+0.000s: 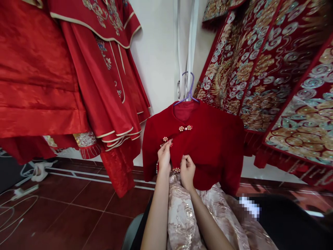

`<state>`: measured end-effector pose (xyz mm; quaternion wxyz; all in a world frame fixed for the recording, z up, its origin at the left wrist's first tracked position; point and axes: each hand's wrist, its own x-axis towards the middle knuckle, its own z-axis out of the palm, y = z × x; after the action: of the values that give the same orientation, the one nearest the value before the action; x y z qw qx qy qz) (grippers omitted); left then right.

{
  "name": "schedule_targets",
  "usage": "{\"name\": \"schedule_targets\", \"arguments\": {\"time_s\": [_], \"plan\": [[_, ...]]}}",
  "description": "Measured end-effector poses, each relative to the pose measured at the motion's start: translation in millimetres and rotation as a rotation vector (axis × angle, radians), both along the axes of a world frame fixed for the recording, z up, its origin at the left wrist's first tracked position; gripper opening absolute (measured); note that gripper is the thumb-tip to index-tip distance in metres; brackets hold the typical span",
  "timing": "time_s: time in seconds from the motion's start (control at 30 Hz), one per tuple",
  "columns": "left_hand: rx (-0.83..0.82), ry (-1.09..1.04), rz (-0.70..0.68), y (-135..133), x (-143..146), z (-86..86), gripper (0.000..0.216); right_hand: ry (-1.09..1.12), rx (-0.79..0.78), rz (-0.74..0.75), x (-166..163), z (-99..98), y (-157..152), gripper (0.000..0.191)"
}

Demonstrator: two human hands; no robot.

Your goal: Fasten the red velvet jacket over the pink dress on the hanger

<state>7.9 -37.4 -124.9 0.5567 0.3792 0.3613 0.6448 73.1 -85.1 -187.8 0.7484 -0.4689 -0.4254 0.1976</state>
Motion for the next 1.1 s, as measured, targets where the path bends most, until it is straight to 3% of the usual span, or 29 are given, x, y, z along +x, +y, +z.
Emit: {"name": "schedule_targets", "arguments": {"time_s": [0.13,0.3,0.4,0.53,0.67,0.87,1.1], "plan": [[0.065,0.134,-0.103,-18,10,13.0,0.035,-0.04,0.016,-0.033,2,-1.7,2,0.022],[0.398,0.503,-0.131,-23,31,28.5,0.013,0.026,-0.011,0.029,5,-2.8,4,0.021],[0.573,0.749,-0.061,-11,31,48.6,0.01,0.022,-0.031,0.034,5,-4.3,4,0.018],[0.703,0.975,0.145,11,17,80.4,0.013,0.038,-0.034,0.083,3,-5.9,4,0.015],[0.856,1.24,0.14,20,10,96.0,0.013,0.058,-0.04,0.13,2,-4.1,3,0.014],[1.046,1.342,0.105,17,9,103.1,0.012,0.025,-0.038,0.113,3,-5.3,4,0.017],[1.209,1.354,-0.029,23,6,108.1,0.015,-0.009,-0.021,0.098,4,-9.5,7,0.017]]}}
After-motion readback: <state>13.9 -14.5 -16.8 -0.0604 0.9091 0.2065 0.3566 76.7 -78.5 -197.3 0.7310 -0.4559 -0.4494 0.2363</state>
